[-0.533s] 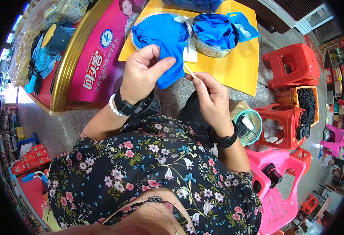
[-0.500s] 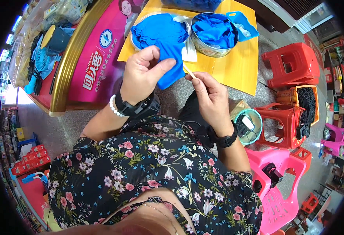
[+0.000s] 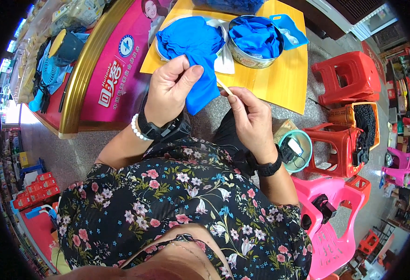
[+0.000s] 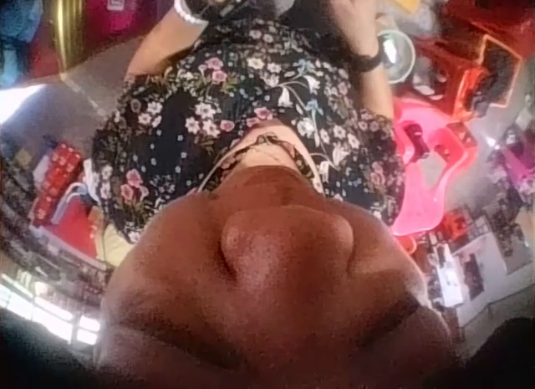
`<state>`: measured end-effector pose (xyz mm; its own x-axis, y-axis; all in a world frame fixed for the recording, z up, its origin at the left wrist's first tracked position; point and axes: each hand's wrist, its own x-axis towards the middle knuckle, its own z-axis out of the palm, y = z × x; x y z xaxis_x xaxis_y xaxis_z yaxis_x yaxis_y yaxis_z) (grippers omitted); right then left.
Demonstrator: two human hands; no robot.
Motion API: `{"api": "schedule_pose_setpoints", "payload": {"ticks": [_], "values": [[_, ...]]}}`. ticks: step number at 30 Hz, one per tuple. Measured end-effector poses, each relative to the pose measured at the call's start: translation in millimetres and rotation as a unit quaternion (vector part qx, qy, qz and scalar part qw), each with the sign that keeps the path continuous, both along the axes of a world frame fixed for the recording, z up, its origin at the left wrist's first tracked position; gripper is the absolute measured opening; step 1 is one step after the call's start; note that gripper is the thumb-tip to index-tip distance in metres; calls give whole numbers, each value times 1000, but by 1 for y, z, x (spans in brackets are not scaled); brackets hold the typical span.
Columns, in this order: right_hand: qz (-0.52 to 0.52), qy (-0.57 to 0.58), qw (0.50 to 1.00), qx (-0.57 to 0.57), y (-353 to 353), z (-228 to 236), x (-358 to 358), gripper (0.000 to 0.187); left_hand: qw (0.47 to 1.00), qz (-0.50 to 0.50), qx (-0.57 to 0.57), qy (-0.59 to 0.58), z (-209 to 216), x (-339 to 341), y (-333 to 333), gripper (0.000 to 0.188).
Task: Using a wooden stick to stuff and shape blue fabric petals to create decorative items.
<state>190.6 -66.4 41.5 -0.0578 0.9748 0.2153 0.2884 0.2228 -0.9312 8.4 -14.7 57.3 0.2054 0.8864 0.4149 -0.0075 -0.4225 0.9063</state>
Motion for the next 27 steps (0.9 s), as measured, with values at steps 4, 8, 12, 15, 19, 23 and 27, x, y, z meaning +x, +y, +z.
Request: {"api": "schedule_pose_setpoints", "payload": {"ticks": [4, 8, 12, 15, 19, 23, 27], "values": [[1, 22, 1000, -8, -2, -1, 0, 17, 999, 0, -12, -40, -8, 1, 1, 26], [13, 88, 995, -46, -6, -4, 1, 19, 992, 36, -20, -117, -5, 4, -3, 25], [36, 130, 989, -56, -9, -3, -1, 21, 976, 41, -34, -210, -11, 13, -5, 23], [61, 200, 971, -114, -10, -2, 1, 22, 974, 15, -102, -202, -12, 5, -6, 19], [57, 237, 962, -125, -9, -3, 4, 23, 975, -22, -145, -168, -2, 14, -9, 12], [63, 197, 975, -86, -7, -5, 1, 24, 951, -54, -146, -266, 5, 6, 2, 15], [67, 199, 973, -93, -10, -5, 1, 25, 974, -21, -138, -181, 10, 0, 9, 10]]}}
